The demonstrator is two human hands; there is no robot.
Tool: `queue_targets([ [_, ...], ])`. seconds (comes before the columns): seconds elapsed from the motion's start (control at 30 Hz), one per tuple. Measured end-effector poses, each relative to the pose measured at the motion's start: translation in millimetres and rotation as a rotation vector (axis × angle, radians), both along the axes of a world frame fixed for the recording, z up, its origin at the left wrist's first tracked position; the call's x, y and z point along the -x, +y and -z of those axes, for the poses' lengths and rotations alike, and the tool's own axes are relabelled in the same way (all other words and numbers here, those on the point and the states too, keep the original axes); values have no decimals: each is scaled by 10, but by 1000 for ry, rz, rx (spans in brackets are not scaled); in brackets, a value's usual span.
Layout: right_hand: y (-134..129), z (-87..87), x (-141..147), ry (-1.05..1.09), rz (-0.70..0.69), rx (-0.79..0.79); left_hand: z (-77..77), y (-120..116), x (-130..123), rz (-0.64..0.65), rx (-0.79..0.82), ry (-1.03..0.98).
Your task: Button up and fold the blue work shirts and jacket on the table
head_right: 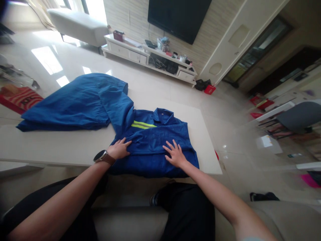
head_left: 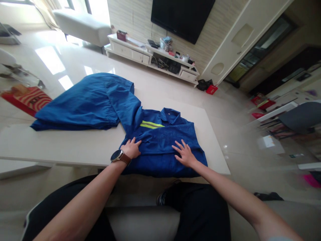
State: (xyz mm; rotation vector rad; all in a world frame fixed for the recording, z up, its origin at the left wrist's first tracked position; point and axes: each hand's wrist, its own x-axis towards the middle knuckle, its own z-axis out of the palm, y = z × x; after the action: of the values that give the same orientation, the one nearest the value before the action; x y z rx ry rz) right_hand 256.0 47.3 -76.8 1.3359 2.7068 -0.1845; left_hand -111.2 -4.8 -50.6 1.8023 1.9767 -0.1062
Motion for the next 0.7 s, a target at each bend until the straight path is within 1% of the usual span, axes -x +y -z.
queue_targets([
  [0.03,-75,53,108,-16,-10,25,19,16,4,-7,38,1],
  [0.1,-181,164,252,-39,1,53,52,40,10,-26,61,6],
  [0.2,-225,281,309,-48,24,30,68,45,7,-31,63,1],
  [0.33,-203,311,277,-37,16,-14,7,64,25,-53,34,-57],
  [0.4,-201,296,270,-38,16,-22,-41,120,77,-119,-26,-154],
  [0.47,-203,267,275,-38,19,-18,-71,206,178,-270,-157,-300],
  [0.57,-221,172,331,-43,34,16,-48,338,402,-591,-383,-583],
  [0.63,-283,59,446,-46,74,59,-1,397,553,-827,-423,-821],
  [0.67,-341,-11,536,-29,107,72,19,417,616,-951,-407,-945],
  [0.7,-422,-85,649,9,140,78,31,434,668,-1043,-393,-1042],
])
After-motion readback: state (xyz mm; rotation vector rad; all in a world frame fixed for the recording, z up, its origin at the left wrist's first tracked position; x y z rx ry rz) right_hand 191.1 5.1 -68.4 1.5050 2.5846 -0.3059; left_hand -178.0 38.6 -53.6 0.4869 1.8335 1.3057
